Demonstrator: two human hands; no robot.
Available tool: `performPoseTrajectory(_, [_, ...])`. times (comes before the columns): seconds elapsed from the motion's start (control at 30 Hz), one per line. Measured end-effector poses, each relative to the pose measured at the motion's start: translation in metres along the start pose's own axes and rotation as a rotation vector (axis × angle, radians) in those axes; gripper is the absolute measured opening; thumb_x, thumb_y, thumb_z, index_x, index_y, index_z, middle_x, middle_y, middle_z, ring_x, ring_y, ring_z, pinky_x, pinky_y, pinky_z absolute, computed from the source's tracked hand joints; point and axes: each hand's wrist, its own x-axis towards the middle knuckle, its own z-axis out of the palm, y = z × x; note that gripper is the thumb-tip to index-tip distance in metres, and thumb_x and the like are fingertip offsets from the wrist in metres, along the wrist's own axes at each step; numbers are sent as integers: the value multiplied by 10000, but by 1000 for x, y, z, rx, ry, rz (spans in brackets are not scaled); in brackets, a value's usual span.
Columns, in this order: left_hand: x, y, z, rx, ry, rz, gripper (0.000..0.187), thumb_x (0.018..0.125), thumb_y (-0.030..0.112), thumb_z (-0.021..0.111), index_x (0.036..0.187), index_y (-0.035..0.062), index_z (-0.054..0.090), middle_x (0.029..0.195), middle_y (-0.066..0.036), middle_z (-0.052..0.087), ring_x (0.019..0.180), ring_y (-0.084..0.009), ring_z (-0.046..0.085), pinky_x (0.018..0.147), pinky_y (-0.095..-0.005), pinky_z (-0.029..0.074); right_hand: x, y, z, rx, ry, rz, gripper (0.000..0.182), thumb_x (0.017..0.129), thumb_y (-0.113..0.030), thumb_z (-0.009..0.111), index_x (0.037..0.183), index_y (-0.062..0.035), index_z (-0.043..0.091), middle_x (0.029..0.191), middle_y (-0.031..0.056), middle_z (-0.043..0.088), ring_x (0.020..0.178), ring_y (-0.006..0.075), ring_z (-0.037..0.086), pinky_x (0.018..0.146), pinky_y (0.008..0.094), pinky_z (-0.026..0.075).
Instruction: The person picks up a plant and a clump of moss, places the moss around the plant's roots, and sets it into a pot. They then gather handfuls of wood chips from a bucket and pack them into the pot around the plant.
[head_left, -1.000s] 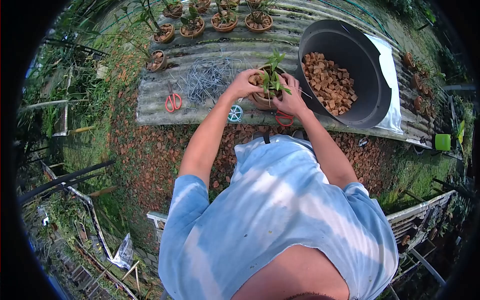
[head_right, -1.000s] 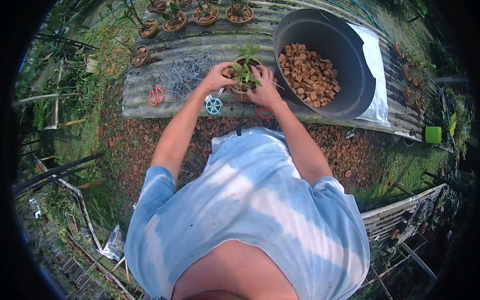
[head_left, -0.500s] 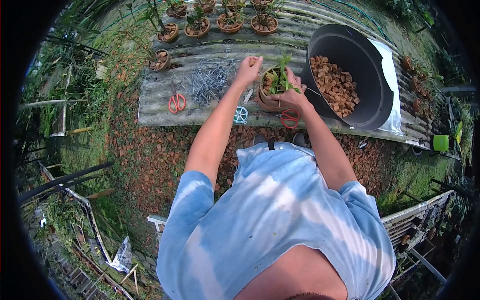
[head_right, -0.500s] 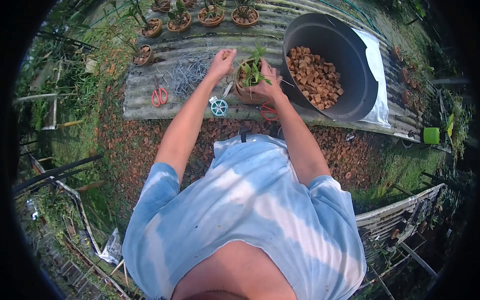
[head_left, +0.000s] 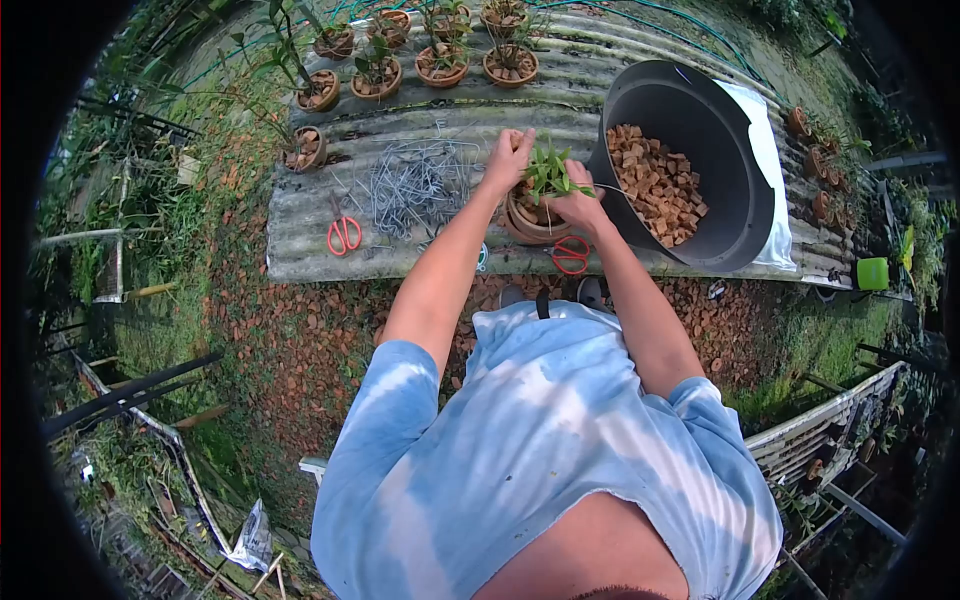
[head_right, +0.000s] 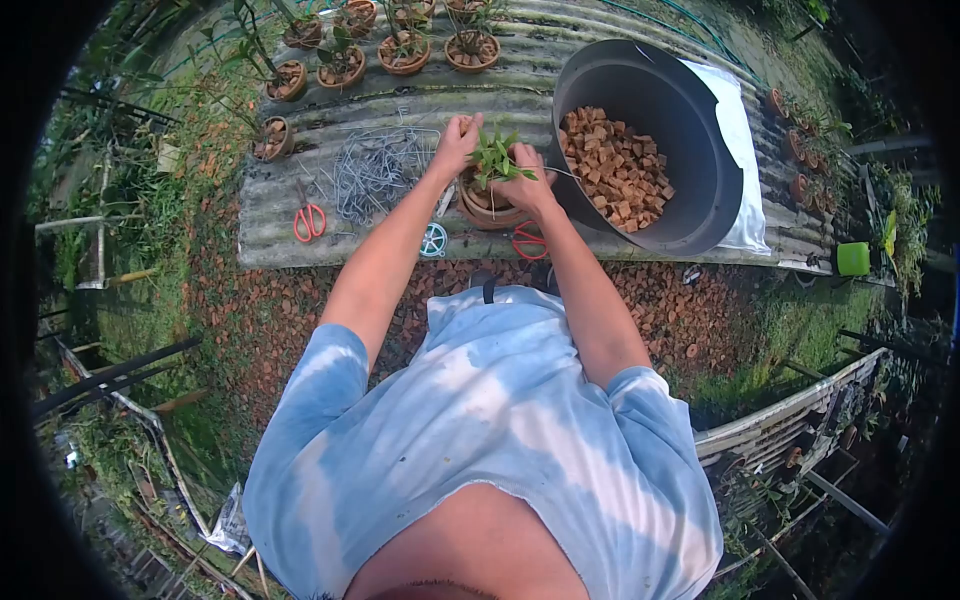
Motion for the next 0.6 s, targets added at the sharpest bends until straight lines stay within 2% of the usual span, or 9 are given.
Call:
performPoseTrajectory(0.17, [6,11,12,35,-11,-6,641,989,615,552,1027,-24,530,891,-169,618,838,-265,577,828,-383,478,-4,16,-4,197,-107,3,562,734,-237,799,1221,-79,568,1158,163,627,1172,370,545,990,492,415])
performPoseTrajectory(0.2, [2,19,12,86,-42,7,642,1003,611,525,1059,-28,515,926,-185,618,867,-294,588,849,-392,476,-3,16,-5,232,-133,-13,547,741,-223,788,1221,-79,570,1148,163,633,1165,369,552,985,490,420])
performPoseTrajectory(0.3, [11,7,22,40,-154,74,636,1017,610,489,1115,-19,492,995,-193,618,923,-317,604,862,-400,480,-19,14,-8,135,22,-53,526,749,-200,777,1217,-72,576,1162,161,633,1158,365,566,971,471,444])
performPoseTrajectory(0.33, [9,11,23,117,-172,145,542,1045,538,486,1170,11,461,1031,-150,590,1036,-266,592,933,-390,462,-20,10,-12,181,3,-53,532,748,-174,775,1229,-73,573,1175,153,632,1159,360,573,980,463,440])
performPoseTrajectory(0.43, [8,14,20,273,-231,203,490,1043,449,515,1257,14,446,1210,-172,536,1184,-311,539,1025,-417,420,-18,18,-5,218,6,-96,537,748,-167,779,1235,-78,571,1180,147,631,1168,356,574,1007,472,418])
performPoseTrajectory(0.53, [10,11,6,250,-206,324,459,1023,339,539,1356,47,416,1349,-173,442,1247,-344,500,1076,-421,385,-22,24,-6,236,20,-61,547,749,-173,787,1242,-82,570,1183,151,629,1176,353,575,1018,473,407])
performPoseTrajectory(0.6, [-4,27,-18,380,-415,264,469,995,283,573,1380,67,416,1382,-181,405,1250,-365,501,1088,-419,384,-22,25,-8,236,-6,-46,551,748,-177,791,1245,-90,570,1185,156,628,1180,353,575,1018,465,409])
